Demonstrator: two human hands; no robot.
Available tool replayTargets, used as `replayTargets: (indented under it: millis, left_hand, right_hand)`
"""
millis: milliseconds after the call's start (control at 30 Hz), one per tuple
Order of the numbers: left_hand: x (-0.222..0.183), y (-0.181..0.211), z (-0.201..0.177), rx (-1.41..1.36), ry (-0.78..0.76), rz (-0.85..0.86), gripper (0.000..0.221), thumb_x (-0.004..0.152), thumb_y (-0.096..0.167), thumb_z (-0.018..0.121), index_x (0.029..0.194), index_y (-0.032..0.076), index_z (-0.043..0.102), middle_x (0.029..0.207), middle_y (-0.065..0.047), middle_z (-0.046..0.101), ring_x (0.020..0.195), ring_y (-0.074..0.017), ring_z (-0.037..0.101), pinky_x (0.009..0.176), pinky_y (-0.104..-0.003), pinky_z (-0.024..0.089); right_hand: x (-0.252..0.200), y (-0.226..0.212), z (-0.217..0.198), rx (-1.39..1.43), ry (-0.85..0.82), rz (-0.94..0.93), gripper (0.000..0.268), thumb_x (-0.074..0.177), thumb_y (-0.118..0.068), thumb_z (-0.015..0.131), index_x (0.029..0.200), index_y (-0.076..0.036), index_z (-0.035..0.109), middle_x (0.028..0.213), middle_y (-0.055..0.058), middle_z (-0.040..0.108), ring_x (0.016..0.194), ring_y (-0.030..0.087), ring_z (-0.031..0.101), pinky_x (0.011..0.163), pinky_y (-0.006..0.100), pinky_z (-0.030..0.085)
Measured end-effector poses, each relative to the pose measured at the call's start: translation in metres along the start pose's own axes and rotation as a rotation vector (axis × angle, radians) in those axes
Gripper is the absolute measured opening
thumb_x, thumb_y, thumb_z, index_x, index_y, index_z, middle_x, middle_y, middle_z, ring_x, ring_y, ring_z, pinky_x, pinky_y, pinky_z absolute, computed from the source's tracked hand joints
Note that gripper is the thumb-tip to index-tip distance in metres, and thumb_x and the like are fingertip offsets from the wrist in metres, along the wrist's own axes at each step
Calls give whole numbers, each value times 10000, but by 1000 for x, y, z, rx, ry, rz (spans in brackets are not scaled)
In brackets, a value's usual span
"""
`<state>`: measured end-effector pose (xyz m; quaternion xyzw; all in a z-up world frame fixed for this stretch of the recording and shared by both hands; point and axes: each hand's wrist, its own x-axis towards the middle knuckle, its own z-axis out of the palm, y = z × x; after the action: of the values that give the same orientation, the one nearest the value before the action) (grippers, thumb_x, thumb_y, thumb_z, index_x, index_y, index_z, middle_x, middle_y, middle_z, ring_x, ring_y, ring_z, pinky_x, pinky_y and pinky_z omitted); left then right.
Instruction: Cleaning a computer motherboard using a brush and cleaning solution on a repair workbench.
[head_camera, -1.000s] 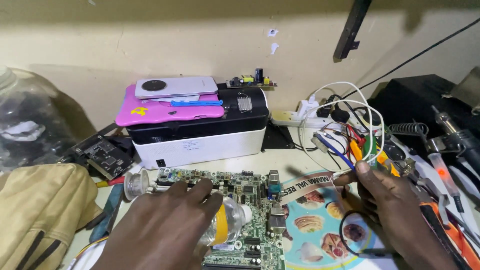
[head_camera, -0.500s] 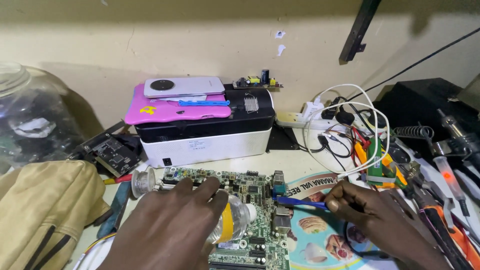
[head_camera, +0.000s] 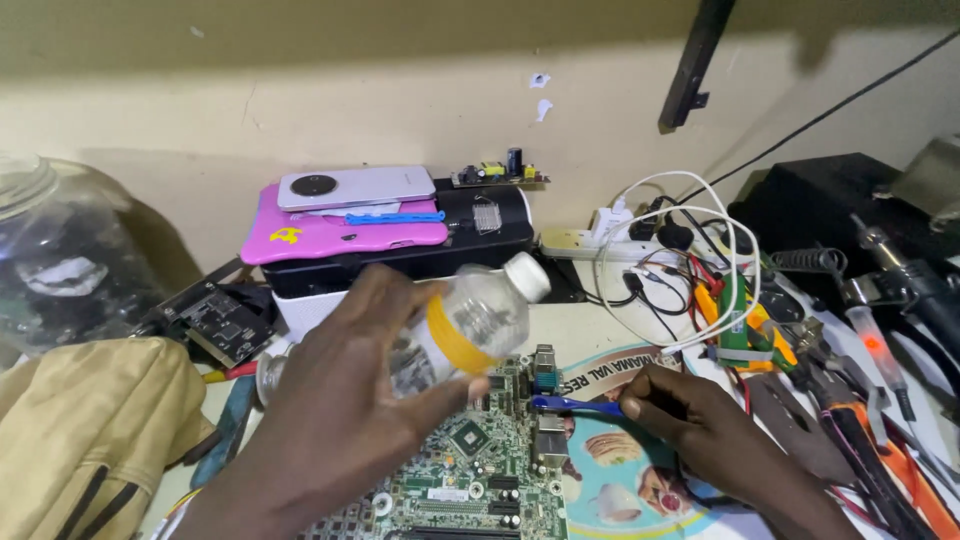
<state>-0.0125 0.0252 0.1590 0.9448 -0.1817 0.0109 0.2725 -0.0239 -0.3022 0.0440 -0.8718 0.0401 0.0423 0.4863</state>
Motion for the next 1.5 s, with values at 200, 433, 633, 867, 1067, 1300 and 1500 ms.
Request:
replayTargets:
  millis: [200,433,633,867,1067,1300,1500]
  left_hand:
    - [66,21,45,-398,275,116,724,772,467,787,1379,167,529,1371,-58,615,1231,-242,616,1009,-460,545]
    - [109,31,103,-450,306,31,670,804,489,761,1324,163,493,1317,-19,606,1144,-186,633,869,-408,578]
    - [102,31,95,-461,176,-32,692,837,419,768,1378,179,409,1392,-68,653,1166,-244,702,860,-431,622]
    - [42,-27,87,-112,-285,11,840,902,555,697,1550,212,286,1580,-171,414,1418,-380,419,1123,-576,418]
    - [33,-62,106,30,-182,260,748,996,503,622,1612,180,348,1604,-138,376,1470,-389,263,1188,-580,138]
    - [36,-69,119,86,-54,310,769,960,561,629,1584,167,413,1496,-131,503,1339,-365,403,1131,-546,242]
    - [37,-71,121,92,-81,289,770,971,568,622,1594,179,389,1505,-132,473,1357,-369,380,1150,-557,212]
  right_hand:
    - [-3,-8,-2,-62,19,-18,233,962,-287,710,861,-98,801,704,42,605,659,159,491,653,311,344]
    - [-5,-12,-5,-28,-2,-13,145,921,-257,736,1005,-142,760,884,9,660,850,138,558,800,268,400]
    - [-5,-2,-15,123,-62,-88,157,972,-218,692,918,-71,685,859,86,643,815,206,540,781,320,395]
    - [-8,-21,-14,130,-109,282,189,1025,-105,650,1098,-20,802,734,173,593,534,239,426,485,345,347]
    - [-4,-7,12,-9,-37,120,218,932,-133,711,1041,-117,899,914,53,805,823,184,730,781,301,527]
    - [-4,-4,13,182,9,172,214,942,43,718,955,121,918,673,213,607,492,285,484,461,393,391]
    - [-11,-45,2,-18,44,173,206,881,-112,766,977,-43,934,828,96,768,716,213,643,691,388,469]
